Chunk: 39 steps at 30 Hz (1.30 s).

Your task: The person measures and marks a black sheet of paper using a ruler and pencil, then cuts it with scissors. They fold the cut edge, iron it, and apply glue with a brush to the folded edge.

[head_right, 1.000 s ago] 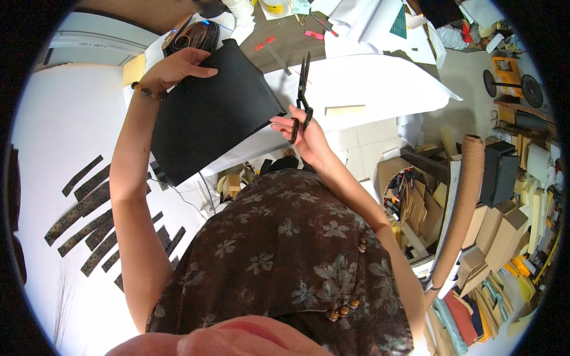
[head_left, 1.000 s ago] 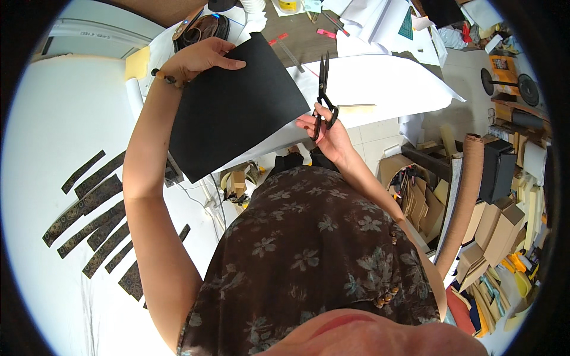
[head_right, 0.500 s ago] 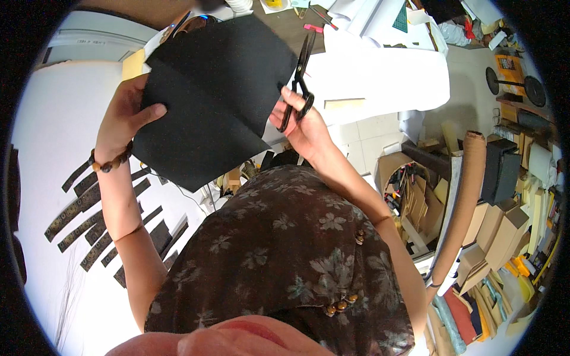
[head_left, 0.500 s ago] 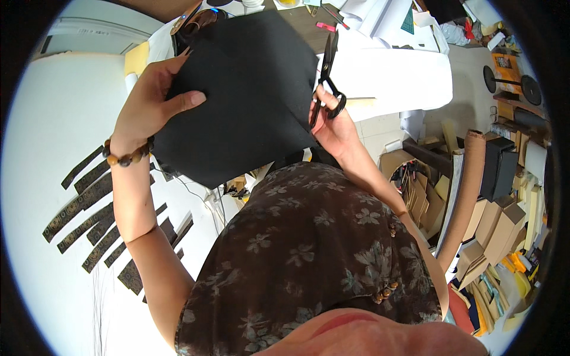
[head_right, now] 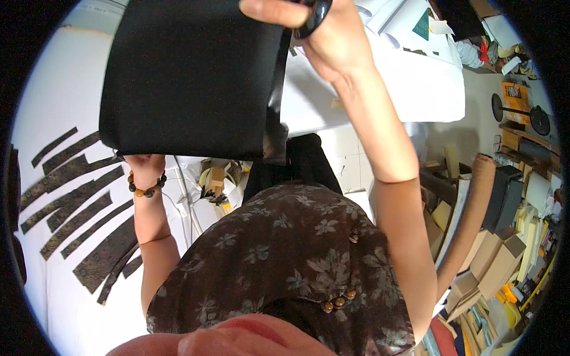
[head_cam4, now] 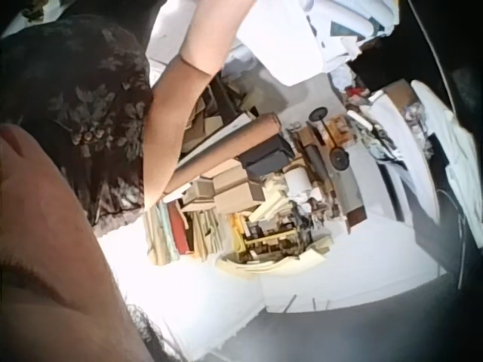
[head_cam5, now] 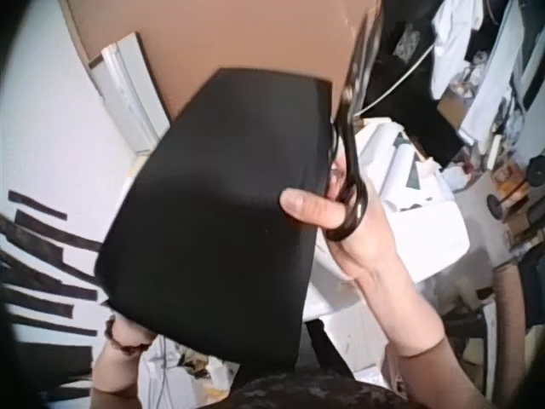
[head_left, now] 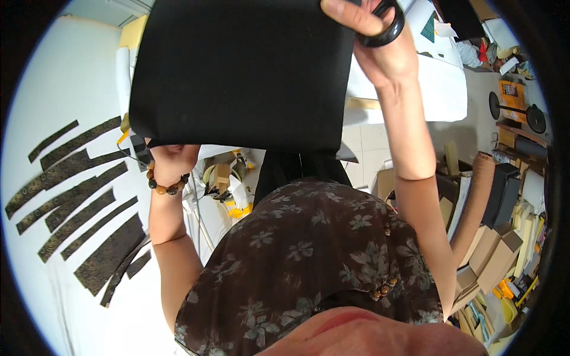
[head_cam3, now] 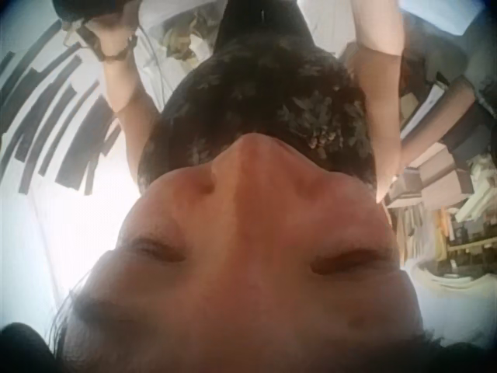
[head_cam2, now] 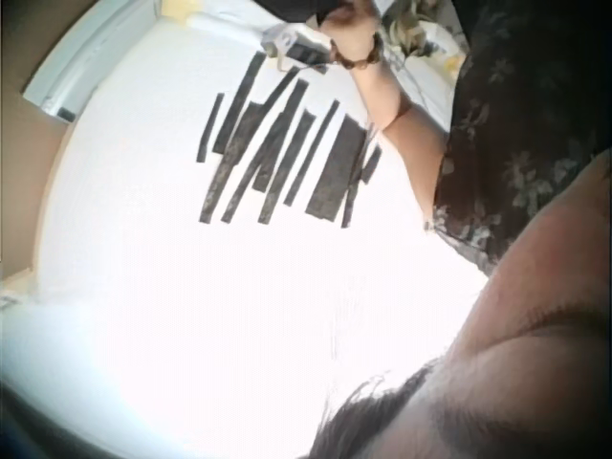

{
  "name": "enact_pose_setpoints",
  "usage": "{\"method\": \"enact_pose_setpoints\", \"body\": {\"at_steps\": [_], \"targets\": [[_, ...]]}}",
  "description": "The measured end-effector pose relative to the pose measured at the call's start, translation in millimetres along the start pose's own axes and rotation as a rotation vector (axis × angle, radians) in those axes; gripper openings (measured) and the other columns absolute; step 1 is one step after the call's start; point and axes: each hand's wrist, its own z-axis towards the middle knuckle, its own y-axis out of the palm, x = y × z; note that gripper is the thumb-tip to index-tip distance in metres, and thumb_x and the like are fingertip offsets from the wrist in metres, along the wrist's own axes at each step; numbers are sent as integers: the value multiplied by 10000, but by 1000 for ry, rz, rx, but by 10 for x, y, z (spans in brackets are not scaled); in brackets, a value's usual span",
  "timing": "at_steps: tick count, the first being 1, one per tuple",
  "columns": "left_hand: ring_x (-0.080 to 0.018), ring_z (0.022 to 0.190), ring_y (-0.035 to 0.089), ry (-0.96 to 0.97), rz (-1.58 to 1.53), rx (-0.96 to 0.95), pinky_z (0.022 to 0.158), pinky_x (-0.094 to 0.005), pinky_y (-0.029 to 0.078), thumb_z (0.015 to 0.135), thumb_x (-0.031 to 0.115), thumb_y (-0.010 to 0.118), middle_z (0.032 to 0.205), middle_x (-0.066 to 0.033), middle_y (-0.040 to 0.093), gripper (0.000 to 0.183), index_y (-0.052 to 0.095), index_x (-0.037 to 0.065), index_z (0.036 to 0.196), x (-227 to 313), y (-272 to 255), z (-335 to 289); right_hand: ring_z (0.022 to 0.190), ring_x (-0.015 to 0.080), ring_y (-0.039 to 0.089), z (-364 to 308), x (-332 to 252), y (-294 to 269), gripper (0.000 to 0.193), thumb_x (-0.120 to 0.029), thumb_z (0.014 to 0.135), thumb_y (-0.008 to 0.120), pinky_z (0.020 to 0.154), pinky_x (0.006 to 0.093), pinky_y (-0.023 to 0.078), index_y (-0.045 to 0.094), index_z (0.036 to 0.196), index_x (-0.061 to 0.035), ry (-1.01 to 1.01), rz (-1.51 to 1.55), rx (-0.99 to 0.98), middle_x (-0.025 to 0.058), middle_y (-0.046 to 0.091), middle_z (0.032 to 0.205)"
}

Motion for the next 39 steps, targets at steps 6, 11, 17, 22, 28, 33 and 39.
{"method": "enact_pose_setpoints", "body": {"at_steps": [6,11,17,22,28,33,39], "targets": [[-244,973,691,240,416,131,809,-306,523,741,-23,681,1018,-113,727,270,715,12,1007,-796,521,-798,1067,195,606,-236,496,-266,617,71,708,772,918,301,488,530,1271,2,-170,-144,-286,87,631,1179],[-281,867,694,256,698,283,803,-351,493,722,59,694,949,-111,722,260,715,47,981,-1510,907,-1297,759,125,624,-768,798,-222,586,12,674,825,644,238,514,561,1198,-1,-201,-271,-368,43,665,972],[-327,836,666,453,546,432,756,-377,498,653,56,715,922,-132,679,303,679,30,952,-1795,1303,-1665,1021,178,626,-1242,1030,-325,705,-10,696,801,852,310,519,491,1329,6,-72,-299,-460,81,654,1141],[-378,979,654,296,253,316,875,-404,510,668,0,680,994,-171,688,281,697,6,949,-1752,1571,-1754,1054,169,604,-1682,1094,-440,746,63,670,787,915,321,500,481,1347,-4,-70,-401,-376,68,641,1167],[-376,1037,638,332,258,305,1004,-475,451,679,-2,679,1029,-141,698,298,726,57,967,-1959,1759,-1807,1054,188,636,-1981,1381,-981,462,-71,775,802,918,314,502,556,1166,-57,-120,-810,-109,87,667,1102],[-357,1083,626,365,368,238,1024,-469,440,689,32,697,1067,-125,699,334,721,73,1019,-2185,1771,-1844,873,163,674,-2478,1457,-1411,338,-148,831,794,800,288,542,512,985,-39,-260,-634,178,103,708,964],[-370,1096,616,200,418,127,1027,-440,441,734,104,743,1119,-131,692,362,707,78,1094,-2407,1740,-1870,571,42,379,-3536,1571,-1738,172,-117,888,695,514,208,272,550,945,-45,-59,-537,462,-21,528,730]]}}
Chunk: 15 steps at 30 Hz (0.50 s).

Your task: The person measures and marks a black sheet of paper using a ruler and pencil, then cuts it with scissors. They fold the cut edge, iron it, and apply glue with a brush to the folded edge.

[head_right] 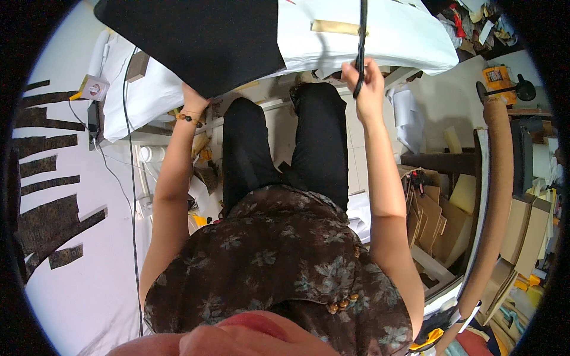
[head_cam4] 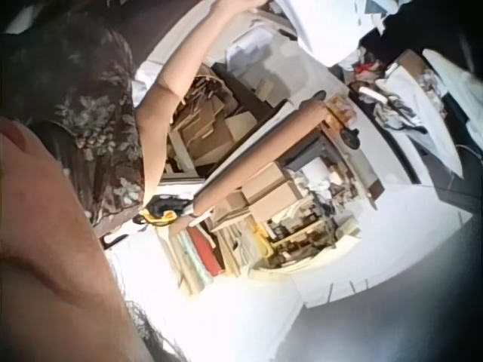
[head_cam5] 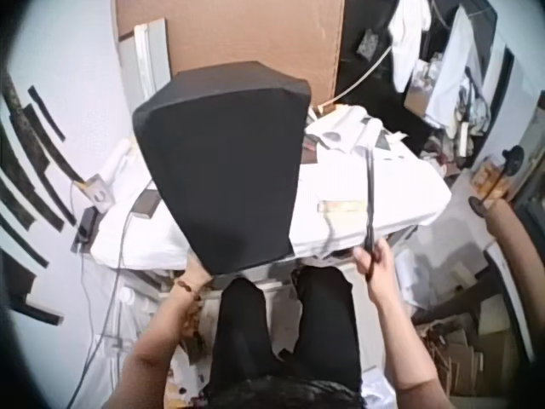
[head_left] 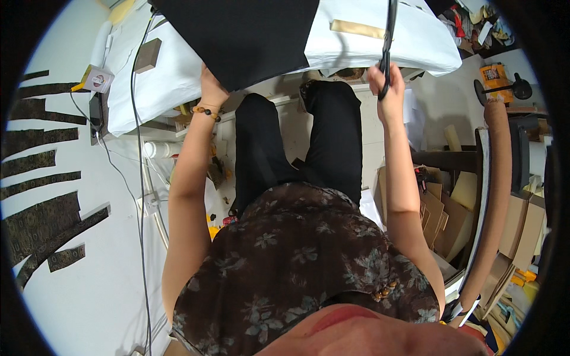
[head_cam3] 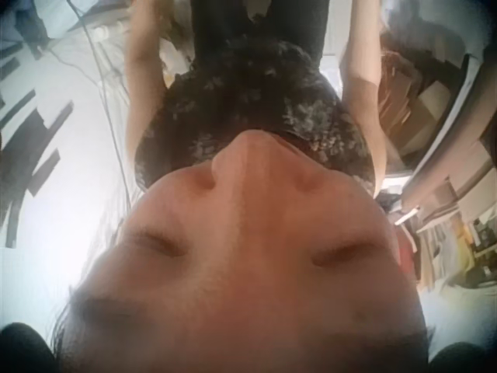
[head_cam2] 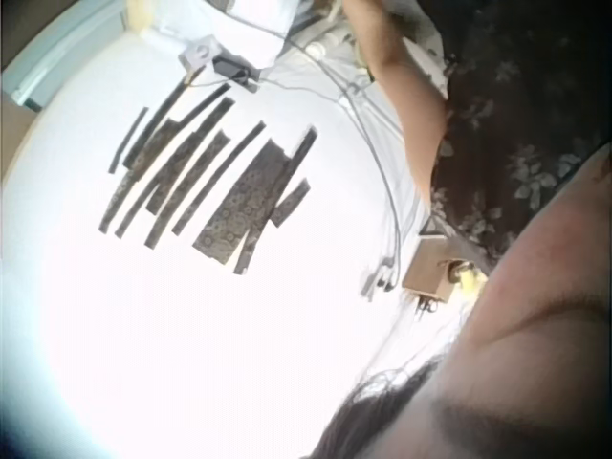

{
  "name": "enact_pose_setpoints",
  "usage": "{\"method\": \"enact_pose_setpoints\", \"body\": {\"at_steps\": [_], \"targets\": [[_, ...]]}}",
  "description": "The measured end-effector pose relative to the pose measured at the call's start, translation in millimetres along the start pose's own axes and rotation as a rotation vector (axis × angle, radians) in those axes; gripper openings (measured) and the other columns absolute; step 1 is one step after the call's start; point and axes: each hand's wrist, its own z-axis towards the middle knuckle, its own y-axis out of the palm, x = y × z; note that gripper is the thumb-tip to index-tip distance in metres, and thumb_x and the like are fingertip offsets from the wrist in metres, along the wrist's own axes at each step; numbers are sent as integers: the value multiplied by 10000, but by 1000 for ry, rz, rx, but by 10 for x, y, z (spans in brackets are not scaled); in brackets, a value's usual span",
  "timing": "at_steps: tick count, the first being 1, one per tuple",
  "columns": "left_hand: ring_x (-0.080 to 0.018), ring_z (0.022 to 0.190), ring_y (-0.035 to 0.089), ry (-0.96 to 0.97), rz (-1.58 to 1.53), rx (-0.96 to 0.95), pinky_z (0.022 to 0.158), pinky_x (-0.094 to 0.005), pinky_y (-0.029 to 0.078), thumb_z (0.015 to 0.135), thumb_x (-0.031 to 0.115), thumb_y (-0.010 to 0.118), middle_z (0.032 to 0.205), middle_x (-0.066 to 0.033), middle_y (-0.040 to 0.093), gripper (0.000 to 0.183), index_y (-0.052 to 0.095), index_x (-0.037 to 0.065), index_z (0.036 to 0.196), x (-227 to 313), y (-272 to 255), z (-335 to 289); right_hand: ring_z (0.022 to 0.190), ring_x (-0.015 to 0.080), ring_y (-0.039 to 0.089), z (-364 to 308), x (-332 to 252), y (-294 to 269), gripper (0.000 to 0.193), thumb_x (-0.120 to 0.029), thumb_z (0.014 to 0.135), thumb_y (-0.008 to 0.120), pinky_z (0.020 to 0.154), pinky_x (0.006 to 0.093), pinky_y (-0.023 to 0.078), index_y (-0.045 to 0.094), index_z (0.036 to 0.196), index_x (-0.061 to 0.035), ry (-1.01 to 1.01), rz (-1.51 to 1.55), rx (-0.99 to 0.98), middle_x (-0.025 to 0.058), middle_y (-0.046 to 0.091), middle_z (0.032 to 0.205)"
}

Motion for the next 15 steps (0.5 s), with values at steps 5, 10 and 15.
{"method": "enact_pose_setpoints", "body": {"at_steps": [5,10,15], "targets": [[-394,1109,585,36,220,-142,953,-440,483,728,37,703,1196,-188,645,373,696,43,1101,242,-186,91,548,6,354,-788,259,-266,279,-159,895,700,496,194,226,647,1113,5,225,29,-11,-90,463,691],[-352,1113,596,-207,141,92,965,-425,473,725,-38,640,1246,-196,605,559,539,-27,1274,531,-253,-209,533,1,357,-1519,367,-99,305,-194,906,710,481,185,223,663,1132,4,463,234,-54,-96,466,678],[-226,1097,615,-761,-776,428,946,-337,511,909,18,592,1242,-166,596,389,503,-5,1286,1229,114,-778,517,-5,368,-1825,634,98,293,-167,922,687,463,179,240,657,1135,32,550,252,-128,-78,506,675]]}}
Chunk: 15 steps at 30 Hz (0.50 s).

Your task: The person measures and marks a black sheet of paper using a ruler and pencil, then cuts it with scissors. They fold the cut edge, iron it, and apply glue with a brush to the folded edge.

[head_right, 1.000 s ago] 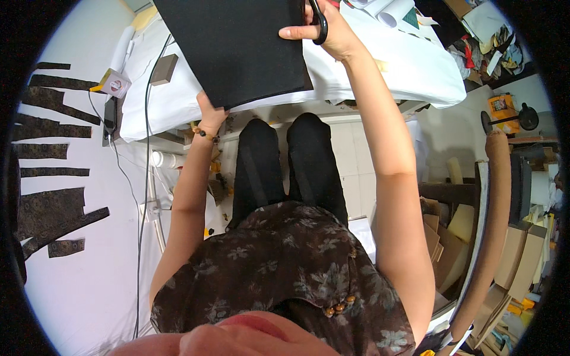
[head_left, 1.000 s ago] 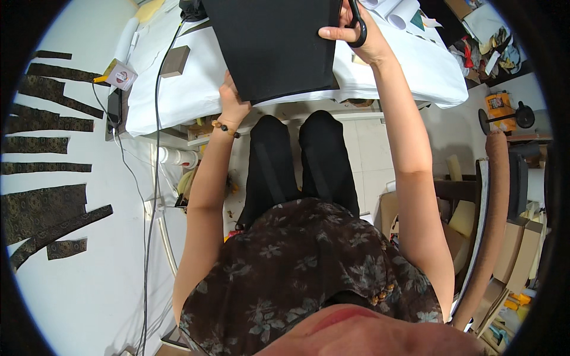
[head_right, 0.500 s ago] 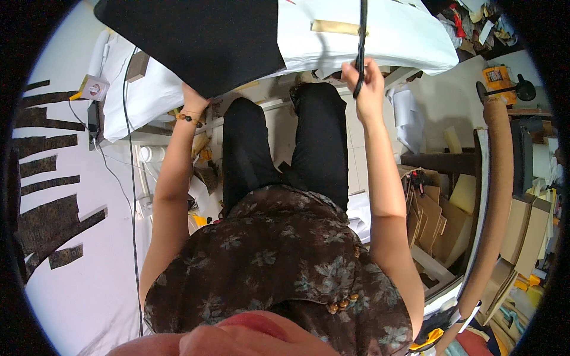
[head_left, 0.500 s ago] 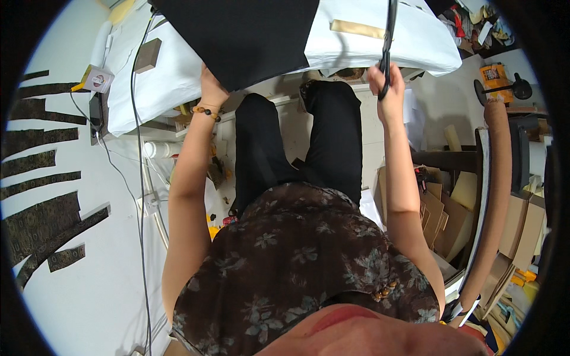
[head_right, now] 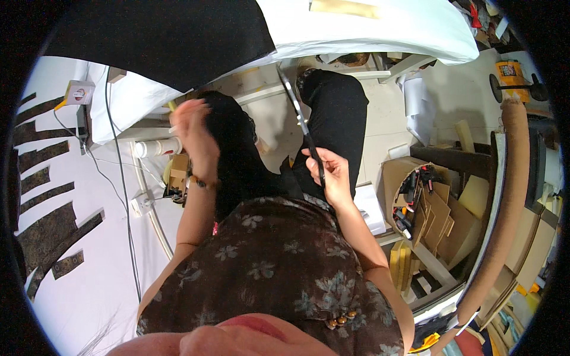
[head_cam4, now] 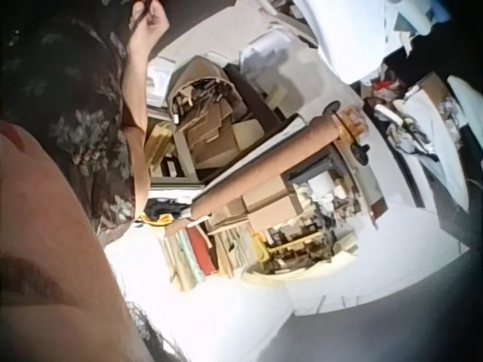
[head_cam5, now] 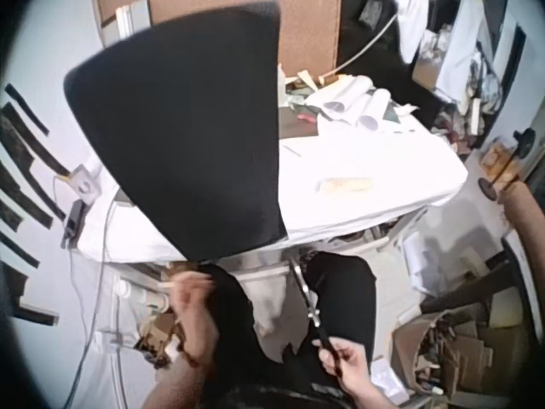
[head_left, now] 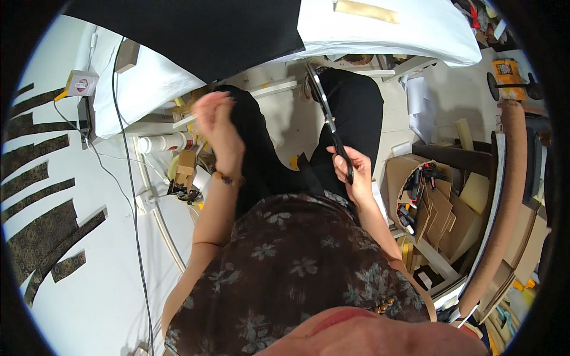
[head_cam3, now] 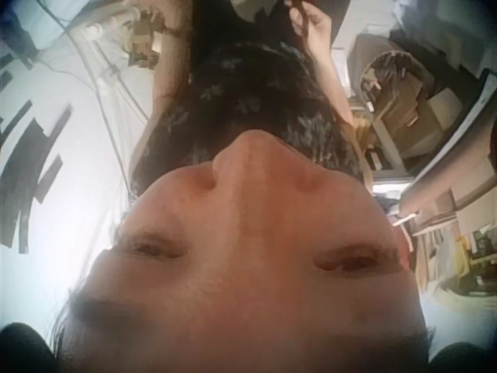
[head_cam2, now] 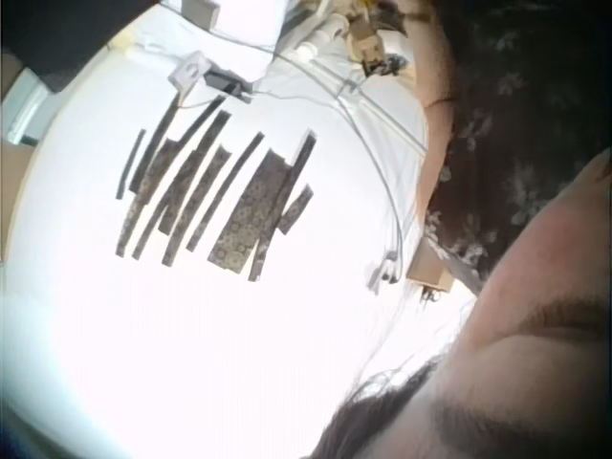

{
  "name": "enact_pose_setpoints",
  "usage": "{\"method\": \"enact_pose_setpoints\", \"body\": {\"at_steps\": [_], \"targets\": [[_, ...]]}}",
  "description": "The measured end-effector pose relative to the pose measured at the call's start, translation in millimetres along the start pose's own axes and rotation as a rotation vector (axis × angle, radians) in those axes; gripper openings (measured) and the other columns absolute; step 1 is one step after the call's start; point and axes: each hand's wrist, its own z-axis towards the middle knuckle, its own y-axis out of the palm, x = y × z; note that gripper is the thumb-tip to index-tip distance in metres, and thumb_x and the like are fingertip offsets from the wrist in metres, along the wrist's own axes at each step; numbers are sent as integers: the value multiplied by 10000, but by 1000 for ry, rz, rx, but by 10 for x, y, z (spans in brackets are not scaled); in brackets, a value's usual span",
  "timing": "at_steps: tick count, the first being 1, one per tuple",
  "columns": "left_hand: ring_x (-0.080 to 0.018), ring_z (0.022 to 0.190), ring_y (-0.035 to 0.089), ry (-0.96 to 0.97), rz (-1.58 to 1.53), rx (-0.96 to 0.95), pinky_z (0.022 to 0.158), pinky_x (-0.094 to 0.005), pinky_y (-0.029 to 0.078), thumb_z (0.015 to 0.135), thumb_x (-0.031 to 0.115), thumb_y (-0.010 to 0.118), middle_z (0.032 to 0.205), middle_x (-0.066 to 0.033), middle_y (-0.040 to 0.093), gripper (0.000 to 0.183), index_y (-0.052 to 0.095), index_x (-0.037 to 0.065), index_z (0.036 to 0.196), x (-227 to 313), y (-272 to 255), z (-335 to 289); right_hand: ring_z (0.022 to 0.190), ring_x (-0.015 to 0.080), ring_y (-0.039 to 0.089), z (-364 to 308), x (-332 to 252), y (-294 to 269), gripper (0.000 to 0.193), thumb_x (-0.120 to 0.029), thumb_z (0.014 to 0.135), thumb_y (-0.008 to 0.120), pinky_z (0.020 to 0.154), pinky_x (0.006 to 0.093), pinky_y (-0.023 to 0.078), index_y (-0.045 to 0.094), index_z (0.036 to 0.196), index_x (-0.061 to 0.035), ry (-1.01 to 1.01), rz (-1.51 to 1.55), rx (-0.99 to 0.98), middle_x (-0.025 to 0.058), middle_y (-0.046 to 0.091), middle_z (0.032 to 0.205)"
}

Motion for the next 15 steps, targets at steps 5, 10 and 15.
{"method": "enact_pose_setpoints", "body": {"at_steps": [5,10,15], "targets": [[-268,1063,640,-554,-398,-148,994,-373,496,970,129,561,1150,-230,636,281,578,-96,1137,95,964,84,520,-3,356,108,28,29,318,-145,917,700,481,179,234,638,1160,50,10,-19,-51,-89,482,657],[-336,1097,641,-441,-500,-213,1050,-417,468,966,130,560,1126,-301,639,285,598,-135,1064,-49,1151,203,575,5,407,202,47,58,375,-119,913,702,511,182,281,609,1220,75,-1,-15,-62,-51,518,733],[-384,1090,651,-373,-542,-184,1011,-450,513,961,82,569,1119,-329,640,201,660,-96,938,-99,1134,210,601,11,425,230,73,127,377,-110,911,700,530,181,300,607,1225,77,10,24,-79,-35,533,758]]}}
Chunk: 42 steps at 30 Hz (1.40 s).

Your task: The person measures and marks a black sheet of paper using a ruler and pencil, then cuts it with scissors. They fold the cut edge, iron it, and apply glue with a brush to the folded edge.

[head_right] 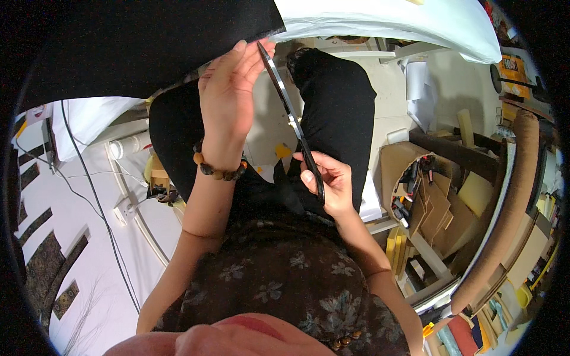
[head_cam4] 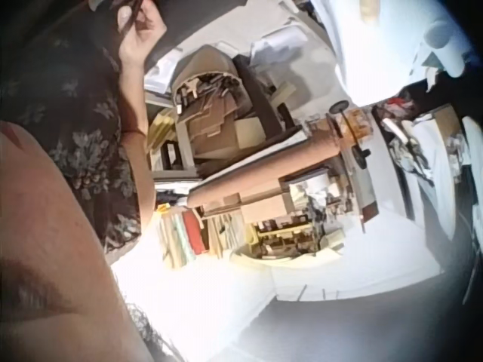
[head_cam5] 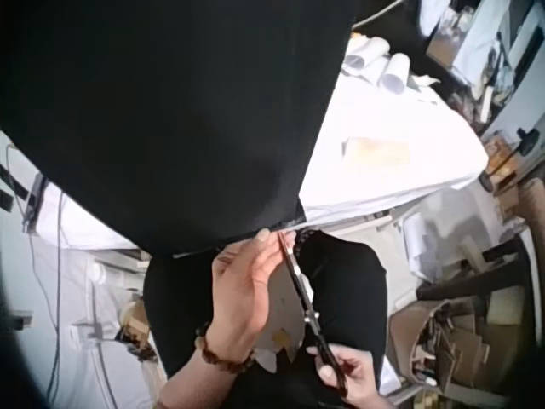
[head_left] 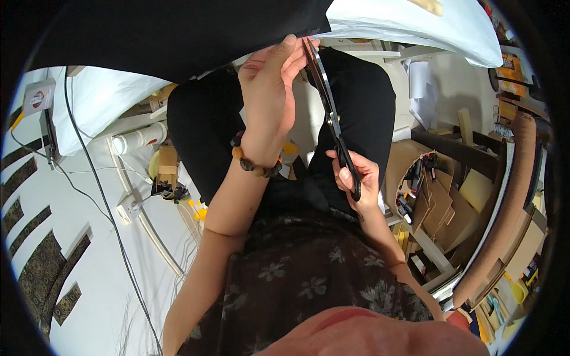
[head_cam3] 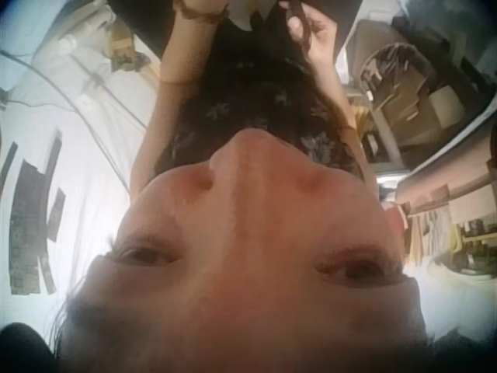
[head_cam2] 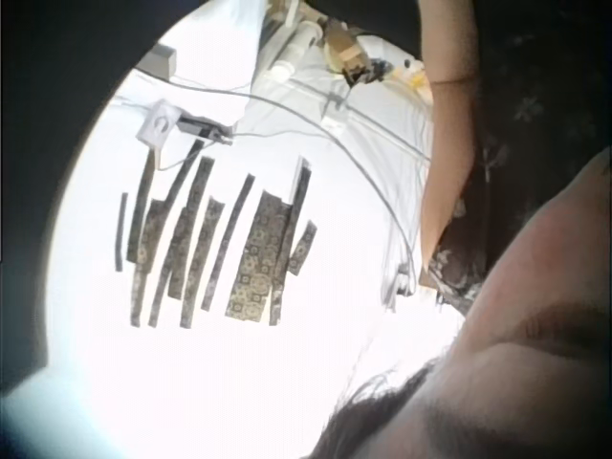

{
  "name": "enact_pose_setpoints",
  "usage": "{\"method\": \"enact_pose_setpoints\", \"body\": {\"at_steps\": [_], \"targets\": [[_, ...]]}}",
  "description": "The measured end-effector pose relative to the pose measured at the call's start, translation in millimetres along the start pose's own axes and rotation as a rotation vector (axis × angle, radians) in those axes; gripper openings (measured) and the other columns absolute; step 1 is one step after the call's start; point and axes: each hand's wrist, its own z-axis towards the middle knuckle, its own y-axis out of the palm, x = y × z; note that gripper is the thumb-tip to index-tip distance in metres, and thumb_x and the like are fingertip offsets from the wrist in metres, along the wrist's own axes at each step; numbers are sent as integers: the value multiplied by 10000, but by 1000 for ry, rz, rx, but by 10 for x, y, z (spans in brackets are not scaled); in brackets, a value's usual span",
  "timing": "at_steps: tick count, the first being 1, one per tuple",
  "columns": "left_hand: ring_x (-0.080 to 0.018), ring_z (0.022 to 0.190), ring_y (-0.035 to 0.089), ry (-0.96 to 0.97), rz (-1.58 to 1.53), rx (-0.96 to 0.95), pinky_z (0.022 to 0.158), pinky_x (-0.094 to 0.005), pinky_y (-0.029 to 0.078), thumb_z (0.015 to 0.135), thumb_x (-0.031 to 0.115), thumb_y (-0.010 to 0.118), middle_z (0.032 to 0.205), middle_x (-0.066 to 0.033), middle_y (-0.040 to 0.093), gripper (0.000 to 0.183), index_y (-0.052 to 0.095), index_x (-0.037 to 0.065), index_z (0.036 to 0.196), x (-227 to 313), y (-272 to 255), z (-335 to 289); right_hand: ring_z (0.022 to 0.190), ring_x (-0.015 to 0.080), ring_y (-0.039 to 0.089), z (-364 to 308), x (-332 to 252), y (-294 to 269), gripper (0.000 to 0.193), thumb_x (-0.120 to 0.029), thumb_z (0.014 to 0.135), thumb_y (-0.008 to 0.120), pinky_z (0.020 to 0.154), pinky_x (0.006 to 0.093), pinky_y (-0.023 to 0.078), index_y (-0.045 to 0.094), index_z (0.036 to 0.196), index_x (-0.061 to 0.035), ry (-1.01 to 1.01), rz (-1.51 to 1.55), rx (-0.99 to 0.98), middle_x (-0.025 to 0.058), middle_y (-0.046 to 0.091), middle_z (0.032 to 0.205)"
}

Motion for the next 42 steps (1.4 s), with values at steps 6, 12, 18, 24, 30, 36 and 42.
{"method": "enact_pose_setpoints", "body": {"at_steps": [6,12,18,24,30,36,42], "targets": [[-380,1030,680,10,-4,-7,962,-426,553,964,41,554,1065,-312,666,185,674,-92,921,-17,-58,49,598,16,434,61,-7,34,372,-100,910,698,527,178,309,610,1228,71,-2,0,-1,-20,544,766],[-371,1016,687,21,-8,26,947,-411,563,963,41,556,1057,-302,672,185,676,-95,929,-52,-52,40,590,17,435,100,30,27,358,-71,903,693,522,179,312,614,1220,74,-29,-34,3,-12,547,763],[-364,1007,691,28,6,45,947,-402,566,966,38,549,1043,-298,677,192,671,-109,945,-64,-50,28,573,14,430,101,25,33,347,-60,906,683,509,177,306,614,1217,77,-23,-43,-2,-12,550,759],[-360,1005,692,8,32,58,950,-386,566,971,42,542,1039,-290,682,206,667,-122,986,-44,-22,20,555,9,421,97,41,45,347,-74,909,683,497,175,297,615,1211,83,-24,-50,6,-20,549,738],[-361,1010,691,12,5,41,958,-387,564,968,42,544,1035,-280,686,205,665,-120,998,-41,-27,11,551,9,422,95,42,61,341,-75,906,689,495,174,294,622,1199,86,-23,-53,28,-19,558,736],[-366,1014,688,9,18,48,967,-396,560,968,45,549,1034,-277,687,198,665,-115,982,-39,-23,8,551,12,413,93,52,63,336,-78,911,685,495,178,286,622,1199,85,-35,-46,25,-22,545,723],[-366,1010,690,4,15,52,965,-401,561,968,38,547,1031,-278,688,193,664,-114,984,-22,-6,6,549,14,400,104,37,79,340,-97,918,683,493,179,271,622,1201,82,-39,-10,14,-29,523,711]]}}
